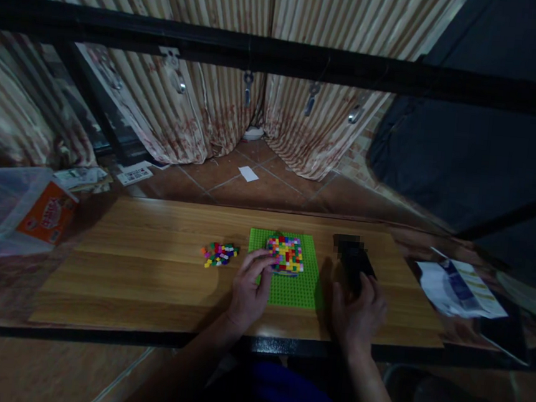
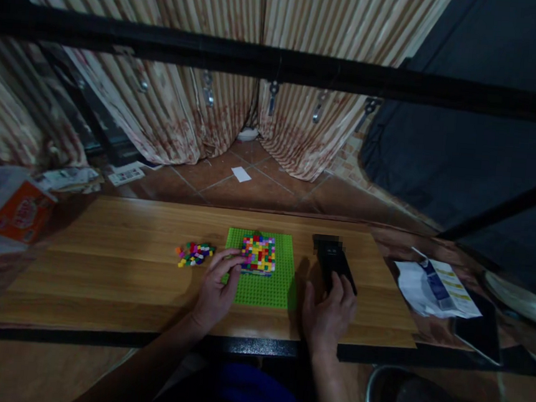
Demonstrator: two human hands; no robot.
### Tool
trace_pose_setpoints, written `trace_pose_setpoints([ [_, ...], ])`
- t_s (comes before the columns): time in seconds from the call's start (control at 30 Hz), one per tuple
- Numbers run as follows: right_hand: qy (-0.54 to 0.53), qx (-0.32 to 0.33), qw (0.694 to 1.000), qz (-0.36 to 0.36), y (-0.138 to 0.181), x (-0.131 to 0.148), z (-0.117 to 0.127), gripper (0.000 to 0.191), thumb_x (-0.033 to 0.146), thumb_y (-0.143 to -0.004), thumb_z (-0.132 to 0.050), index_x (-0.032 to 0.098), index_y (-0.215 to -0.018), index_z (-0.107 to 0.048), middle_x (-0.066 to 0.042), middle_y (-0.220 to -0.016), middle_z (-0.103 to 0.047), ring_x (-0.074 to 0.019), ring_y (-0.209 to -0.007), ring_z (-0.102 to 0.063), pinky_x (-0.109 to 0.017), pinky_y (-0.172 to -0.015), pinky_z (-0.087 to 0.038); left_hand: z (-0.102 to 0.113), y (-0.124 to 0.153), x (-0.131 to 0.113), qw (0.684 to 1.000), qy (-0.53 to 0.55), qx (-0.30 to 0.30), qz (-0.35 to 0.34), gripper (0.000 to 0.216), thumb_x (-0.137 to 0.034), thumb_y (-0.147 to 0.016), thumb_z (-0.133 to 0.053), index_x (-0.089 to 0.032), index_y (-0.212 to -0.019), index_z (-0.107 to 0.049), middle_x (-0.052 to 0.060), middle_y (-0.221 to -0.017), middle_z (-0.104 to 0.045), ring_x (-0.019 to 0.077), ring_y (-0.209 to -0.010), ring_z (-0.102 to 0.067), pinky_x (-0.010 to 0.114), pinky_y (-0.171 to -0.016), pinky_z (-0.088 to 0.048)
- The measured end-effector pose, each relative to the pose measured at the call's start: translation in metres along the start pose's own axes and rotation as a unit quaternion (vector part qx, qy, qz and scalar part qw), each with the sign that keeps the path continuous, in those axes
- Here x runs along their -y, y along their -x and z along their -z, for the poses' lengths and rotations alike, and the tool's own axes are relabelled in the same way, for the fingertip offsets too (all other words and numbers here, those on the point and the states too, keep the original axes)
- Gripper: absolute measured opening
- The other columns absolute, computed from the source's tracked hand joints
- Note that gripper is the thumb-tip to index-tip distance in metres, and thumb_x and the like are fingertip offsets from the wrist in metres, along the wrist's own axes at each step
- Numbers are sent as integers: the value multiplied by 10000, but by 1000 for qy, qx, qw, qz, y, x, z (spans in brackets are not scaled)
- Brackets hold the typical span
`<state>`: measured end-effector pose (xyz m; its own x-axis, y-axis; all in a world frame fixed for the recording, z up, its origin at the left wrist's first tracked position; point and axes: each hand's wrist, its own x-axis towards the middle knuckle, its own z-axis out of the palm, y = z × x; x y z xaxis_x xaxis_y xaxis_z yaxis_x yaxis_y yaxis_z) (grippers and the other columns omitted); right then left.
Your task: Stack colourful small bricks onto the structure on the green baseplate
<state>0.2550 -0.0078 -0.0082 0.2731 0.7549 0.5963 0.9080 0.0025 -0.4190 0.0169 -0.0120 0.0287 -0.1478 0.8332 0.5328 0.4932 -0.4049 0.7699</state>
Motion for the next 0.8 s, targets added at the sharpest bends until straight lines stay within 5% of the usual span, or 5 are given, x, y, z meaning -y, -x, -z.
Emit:
trace_pose_setpoints([
  [0.2, -154, 72, 985, 26, 12, 44, -10, 366, 371, -932, -496, 152, -1203, -607, -174, -1297, -541, -282, -1239, -517, -474, -1007, -462, 47, 17, 23, 996, -78, -23, 20, 232, -122, -908, -519, -219, -1052, -672, 65, -1067, -667, 172, -1022, -656, 327, -893, -565],
  [0.37, -186, 122, 975, -14, 6, 44, -17, 339, 409, -912, -507, 154, -1068, -667, -149, -1161, -629, -259, -1073, -609, -454, -953, -504, 85, 26, 45, 984, -168, -34, 47, 240, -131, -869, -562, -215, -1072, -658, 74, -1046, -665, 196, -992, -662, 349, -863, -575],
  [0.8, -171, 143, 975, -11, 9, 36, -15, 333, 428, -899, -521, 172, -1033, -687, -130, -1160, -653, -258, -1078, -617, -450, -967, -492, 82, 16, 61, 952, -304, 2, 37, 148, -207, -847, -620, -200, -978, -688, 102, -1034, -671, 257, -1015, -633, 422, -892, -540],
])
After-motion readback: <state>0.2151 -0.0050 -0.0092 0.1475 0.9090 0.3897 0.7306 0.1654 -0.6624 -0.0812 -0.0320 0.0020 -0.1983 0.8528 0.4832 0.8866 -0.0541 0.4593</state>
